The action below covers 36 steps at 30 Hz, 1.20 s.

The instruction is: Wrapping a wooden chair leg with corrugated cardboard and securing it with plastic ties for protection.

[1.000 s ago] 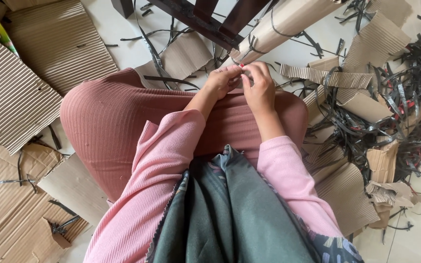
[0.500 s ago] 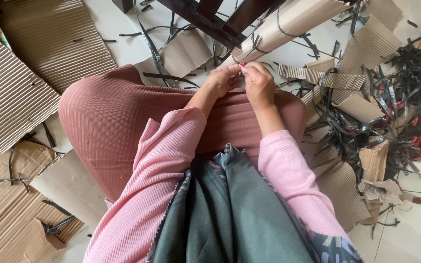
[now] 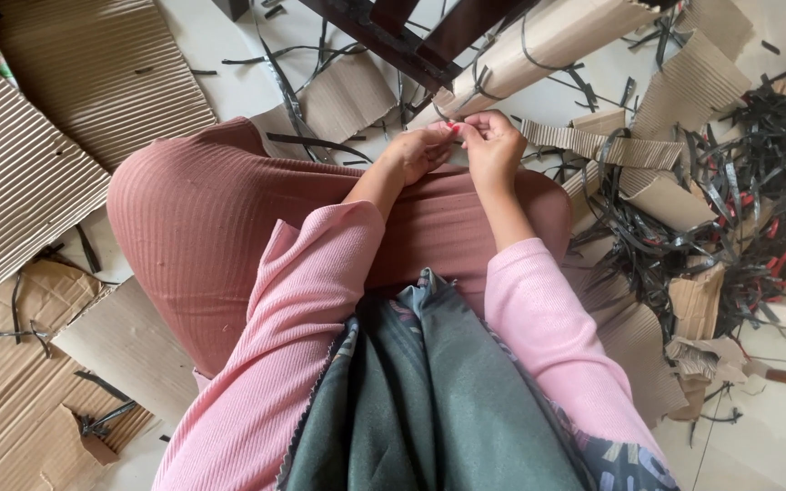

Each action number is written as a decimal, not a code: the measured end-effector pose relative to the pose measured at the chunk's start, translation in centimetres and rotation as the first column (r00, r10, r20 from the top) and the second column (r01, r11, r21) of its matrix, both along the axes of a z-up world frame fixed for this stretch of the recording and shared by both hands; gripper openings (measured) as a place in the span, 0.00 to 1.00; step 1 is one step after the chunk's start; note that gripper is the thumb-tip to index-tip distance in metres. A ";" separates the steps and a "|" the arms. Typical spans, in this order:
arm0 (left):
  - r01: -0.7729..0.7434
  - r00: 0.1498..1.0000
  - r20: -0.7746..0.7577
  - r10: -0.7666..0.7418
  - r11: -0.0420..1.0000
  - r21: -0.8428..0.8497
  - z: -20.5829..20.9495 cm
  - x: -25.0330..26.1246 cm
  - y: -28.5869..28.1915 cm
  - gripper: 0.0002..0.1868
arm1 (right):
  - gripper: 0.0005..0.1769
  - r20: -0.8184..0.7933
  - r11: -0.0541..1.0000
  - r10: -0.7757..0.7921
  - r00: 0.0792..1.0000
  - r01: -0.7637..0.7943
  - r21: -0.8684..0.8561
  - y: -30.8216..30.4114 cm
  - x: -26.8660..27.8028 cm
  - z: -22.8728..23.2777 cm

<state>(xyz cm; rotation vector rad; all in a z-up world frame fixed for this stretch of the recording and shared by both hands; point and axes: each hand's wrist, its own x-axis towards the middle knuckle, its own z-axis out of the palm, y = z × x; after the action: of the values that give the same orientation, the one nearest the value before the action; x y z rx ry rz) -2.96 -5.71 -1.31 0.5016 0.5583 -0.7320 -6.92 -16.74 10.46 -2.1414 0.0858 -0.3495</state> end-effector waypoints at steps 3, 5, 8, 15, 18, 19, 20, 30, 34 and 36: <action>-0.025 0.999 0.039 0.023 0.998 0.058 -1.2 -0.4 -0.3 0.15 | 0.08 -0.033 0.998 -0.058 0.998 0.059 0.038 0.3 0.0 -0.3; -0.025 0.999 0.042 0.022 0.997 0.070 -1.5 -0.6 -0.5 0.16 | 0.08 -0.024 0.996 -0.081 0.996 0.080 -0.046 -0.3 0.5 -1.7; -0.051 0.998 0.049 0.046 0.994 0.101 -2.6 -0.8 -1.0 0.17 | 0.05 0.079 0.972 0.002 0.997 0.016 -0.233 -0.2 0.5 -1.8; -0.140 0.976 0.211 0.063 0.916 0.375 -2.2 -2.2 -0.8 0.16 | 0.03 0.070 0.861 0.241 0.968 -0.180 -0.477 -1.1 0.5 -3.5; -0.206 0.950 0.303 0.078 0.885 0.418 1.2 -3.1 0.2 0.18 | 0.03 0.040 0.914 0.204 0.978 -0.176 -0.365 -1.5 0.6 -3.7; -0.207 0.950 0.301 0.080 0.885 0.418 2.6 -3.2 0.8 0.18 | 0.03 0.038 0.914 0.206 0.978 -0.178 -0.366 -1.5 0.6 -3.4; -0.187 0.948 0.316 0.047 0.883 0.431 4.0 -3.4 1.4 0.18 | 0.02 -0.023 0.931 0.187 0.982 -0.184 -0.315 -1.6 0.6 -3.0; -0.127 0.951 0.305 -0.051 0.835 0.535 2.7 -2.4 0.9 0.14 | 0.08 -0.265 0.994 0.088 0.960 -0.102 -0.038 -0.3 0.1 -1.0; -0.058 0.958 0.264 -0.109 0.831 0.553 2.5 -1.5 -0.3 0.16 | 0.08 -0.197 0.989 0.051 0.979 -0.023 0.144 0.5 0.1 -1.8; -0.037 0.989 0.145 -0.020 0.923 0.382 2.1 -0.9 -1.3 0.15 | 0.07 -0.185 0.961 -0.002 0.983 0.053 0.273 0.5 0.3 -2.5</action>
<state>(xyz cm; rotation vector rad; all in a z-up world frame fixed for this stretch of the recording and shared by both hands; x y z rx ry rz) -3.82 -6.97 0.80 0.9111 0.5676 -0.5710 -6.64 -16.21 7.94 -1.8902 0.2558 -0.1447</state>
